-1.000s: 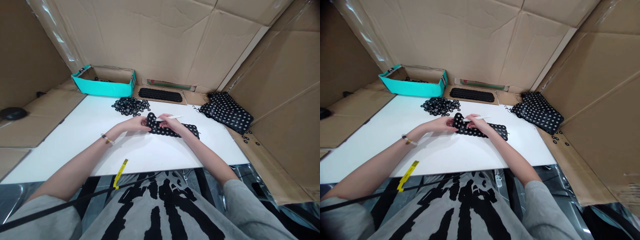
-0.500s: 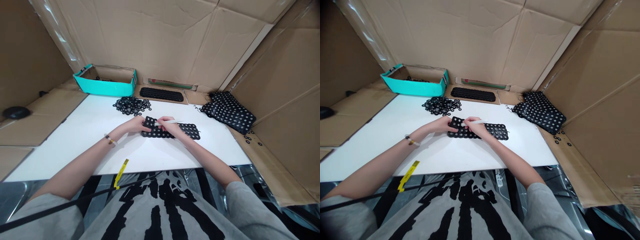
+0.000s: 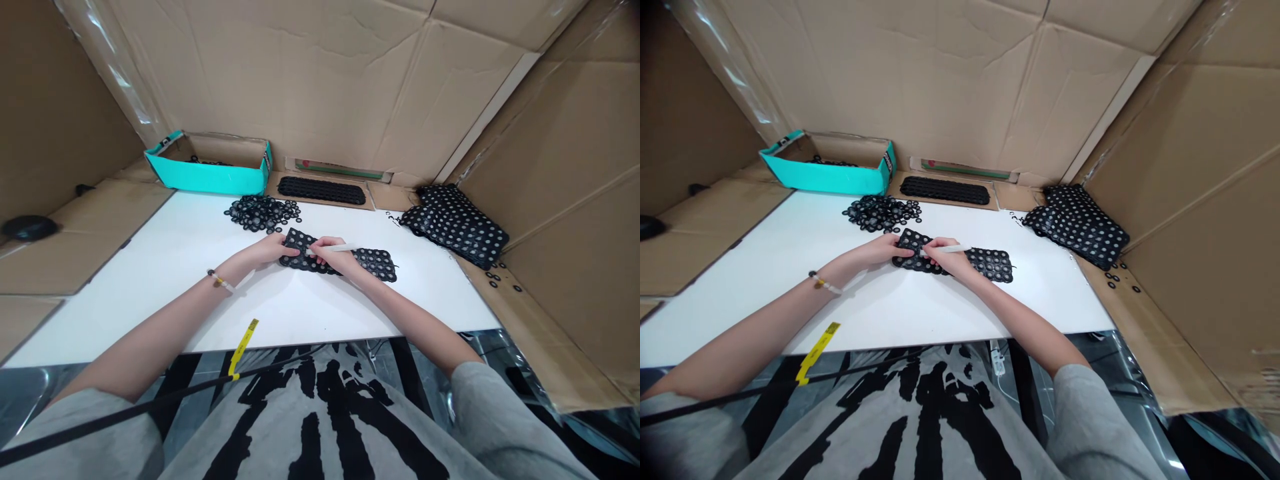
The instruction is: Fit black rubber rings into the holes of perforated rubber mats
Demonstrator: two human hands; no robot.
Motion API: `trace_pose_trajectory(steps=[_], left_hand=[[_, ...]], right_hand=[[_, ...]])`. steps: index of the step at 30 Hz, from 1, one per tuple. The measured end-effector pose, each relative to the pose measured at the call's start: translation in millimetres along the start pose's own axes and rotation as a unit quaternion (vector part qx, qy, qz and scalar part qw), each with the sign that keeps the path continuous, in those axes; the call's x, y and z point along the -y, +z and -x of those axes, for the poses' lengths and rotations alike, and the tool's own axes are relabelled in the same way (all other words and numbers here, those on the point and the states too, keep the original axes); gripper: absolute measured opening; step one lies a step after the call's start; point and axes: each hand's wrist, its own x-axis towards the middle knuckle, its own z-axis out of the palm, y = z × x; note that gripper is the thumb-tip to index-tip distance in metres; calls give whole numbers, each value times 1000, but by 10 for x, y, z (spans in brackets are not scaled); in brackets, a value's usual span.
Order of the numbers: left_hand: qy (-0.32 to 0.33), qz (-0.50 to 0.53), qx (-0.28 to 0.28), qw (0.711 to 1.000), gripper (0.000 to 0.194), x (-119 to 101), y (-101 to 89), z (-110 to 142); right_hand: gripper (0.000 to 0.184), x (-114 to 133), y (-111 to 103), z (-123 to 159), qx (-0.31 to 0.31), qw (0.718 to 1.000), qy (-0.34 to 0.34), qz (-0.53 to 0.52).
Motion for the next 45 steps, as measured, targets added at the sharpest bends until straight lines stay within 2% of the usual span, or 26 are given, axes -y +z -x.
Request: trace_pose_trajectory(steps=[5, 10, 13, 16, 20, 27, 30, 34, 38, 41, 44, 45], left_hand=[[-29, 60, 40, 997, 41, -54, -30, 26], [-26, 15, 69, 997, 36, -103, -74, 52], [24, -60, 81, 995, 39, -94, -123, 43], [87, -159, 99, 979, 46, -84, -183, 40], [113, -212, 88, 967, 48, -69, -205, 35], [101, -122, 95, 983, 44, -61, -153, 10], [63, -82, 64, 993, 38, -61, -128, 11], [19, -22, 17, 999, 35, -39, -100, 16], [-1, -17, 3, 1000, 34, -37, -119, 16], [-11, -13, 18, 1000, 31, -61, -136, 21], [-4, 14, 62, 998, 30, -84, -123, 40], [3, 23, 56, 998, 30, -88, -114, 50]], right_hand=[[16, 11, 64, 76, -17, 995, -49, 79], [16, 3, 120, 60, -40, 985, -89, 142], [16, -3, 103, 32, -39, 992, -53, 105], [16, 7, 72, 18, -18, 999, -5, 35], [13, 33, 65, 36, 5, 1000, 1, 19], [16, -7, 81, 54, 21, 997, -35, 63], [18, -21, 85, 80, 22, 994, -66, 78], [18, -12, 118, 124, 0, 978, -132, 159], [17, -10, 157, 101, -17, 968, -141, 208], [17, -28, 177, 69, -26, 964, -144, 223], [17, -50, 194, 59, -38, 960, -155, 231], [17, -55, 195, 58, -43, 959, -159, 233]])
